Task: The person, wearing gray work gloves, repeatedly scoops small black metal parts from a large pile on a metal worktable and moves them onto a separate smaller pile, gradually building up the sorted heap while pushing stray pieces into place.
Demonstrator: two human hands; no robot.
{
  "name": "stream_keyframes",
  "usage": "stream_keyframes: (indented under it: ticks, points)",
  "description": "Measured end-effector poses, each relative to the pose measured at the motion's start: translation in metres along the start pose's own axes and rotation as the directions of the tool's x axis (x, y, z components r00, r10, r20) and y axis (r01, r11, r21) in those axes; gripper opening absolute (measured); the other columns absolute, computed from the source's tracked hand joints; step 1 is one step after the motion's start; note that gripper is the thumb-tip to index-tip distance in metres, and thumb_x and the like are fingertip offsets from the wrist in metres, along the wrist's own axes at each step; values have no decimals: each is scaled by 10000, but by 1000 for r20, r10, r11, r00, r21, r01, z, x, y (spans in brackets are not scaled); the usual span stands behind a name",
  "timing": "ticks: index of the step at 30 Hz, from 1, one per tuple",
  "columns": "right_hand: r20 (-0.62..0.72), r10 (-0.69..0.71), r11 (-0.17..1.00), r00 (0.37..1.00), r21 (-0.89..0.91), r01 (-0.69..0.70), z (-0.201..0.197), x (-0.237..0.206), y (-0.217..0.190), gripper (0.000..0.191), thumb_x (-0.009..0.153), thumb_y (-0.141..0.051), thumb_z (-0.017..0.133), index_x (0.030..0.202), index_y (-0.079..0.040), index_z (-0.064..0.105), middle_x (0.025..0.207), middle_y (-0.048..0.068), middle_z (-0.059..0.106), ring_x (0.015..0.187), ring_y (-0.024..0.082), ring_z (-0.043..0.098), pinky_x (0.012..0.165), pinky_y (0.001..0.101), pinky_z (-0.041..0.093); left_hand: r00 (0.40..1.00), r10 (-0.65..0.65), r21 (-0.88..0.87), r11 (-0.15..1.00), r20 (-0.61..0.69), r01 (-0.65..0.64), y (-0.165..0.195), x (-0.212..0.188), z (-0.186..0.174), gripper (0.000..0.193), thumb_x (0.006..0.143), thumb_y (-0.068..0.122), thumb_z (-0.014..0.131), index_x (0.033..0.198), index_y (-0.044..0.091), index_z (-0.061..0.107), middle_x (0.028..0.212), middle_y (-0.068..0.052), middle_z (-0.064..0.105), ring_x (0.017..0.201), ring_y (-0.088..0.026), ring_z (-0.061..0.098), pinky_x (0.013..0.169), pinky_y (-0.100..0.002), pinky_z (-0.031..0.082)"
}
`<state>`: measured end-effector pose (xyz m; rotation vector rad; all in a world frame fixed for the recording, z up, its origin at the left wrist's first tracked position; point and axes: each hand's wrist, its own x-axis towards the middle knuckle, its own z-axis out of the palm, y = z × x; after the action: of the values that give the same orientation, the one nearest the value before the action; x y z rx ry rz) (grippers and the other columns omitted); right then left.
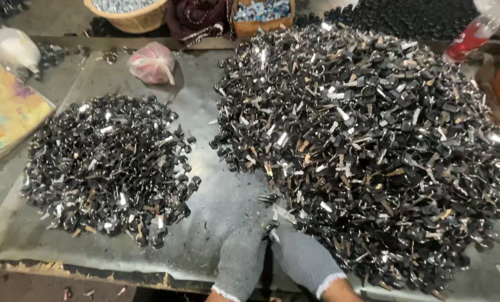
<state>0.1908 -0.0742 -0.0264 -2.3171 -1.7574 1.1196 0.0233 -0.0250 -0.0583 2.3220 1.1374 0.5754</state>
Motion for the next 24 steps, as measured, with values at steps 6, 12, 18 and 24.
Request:
stream_keyframes:
  ticks: [6, 12, 18, 24]
  points:
    - [-423, -260, 958, 868, -226, 177, 35, 5, 4, 399, 960, -270, 540, 1271, -25, 496, 979, 263, 742, 888, 444, 734, 707, 451, 605, 980, 106, -128, 983, -168, -128, -4, -2, -5, 415, 780, -18, 602, 1180, 62, 676, 974, -148, 722, 906, -366, 691, 763, -484, 544]
    - [125, 7, 999, 992, 45, -13, -8, -7, -8, 286, 1010, -222, 498, 1212, -19, 507, 1040, 233, 746, 964, 348, 768, 878, 426, 623, 995, 96, 21, 995, 22, -96, -1, -3, -5, 339, 829, 22, 652, 1162, 84, 673, 899, -145, 696, 853, -358, 677, 739, -480, 543]
    - [-6, 14, 995, 1000, -94, -14, 3, -2, -14, 351, 1026, -247, 526, 1286, -21, 458, 1149, 257, 685, 1003, 359, 733, 897, 436, 599, 997, 75, 169, 983, -11, -72, -5, -2, 0, 357, 816, 67, 680, 1169, 22, 650, 793, -111, 681, 762, -314, 698, 667, -432, 552]
    - [-159, -78, 989, 984, -140, 56, 52, 4, 7, 353, 991, -217, 553, 1264, -9, 471, 1168, 261, 658, 992, 367, 725, 871, 440, 607, 999, -25, 57, 998, 48, 22, -11, -6, 3, 68, 852, 167, 729, 882, 113, 703, 790, -90, 675, 779, -299, 681, 716, -467, 523]
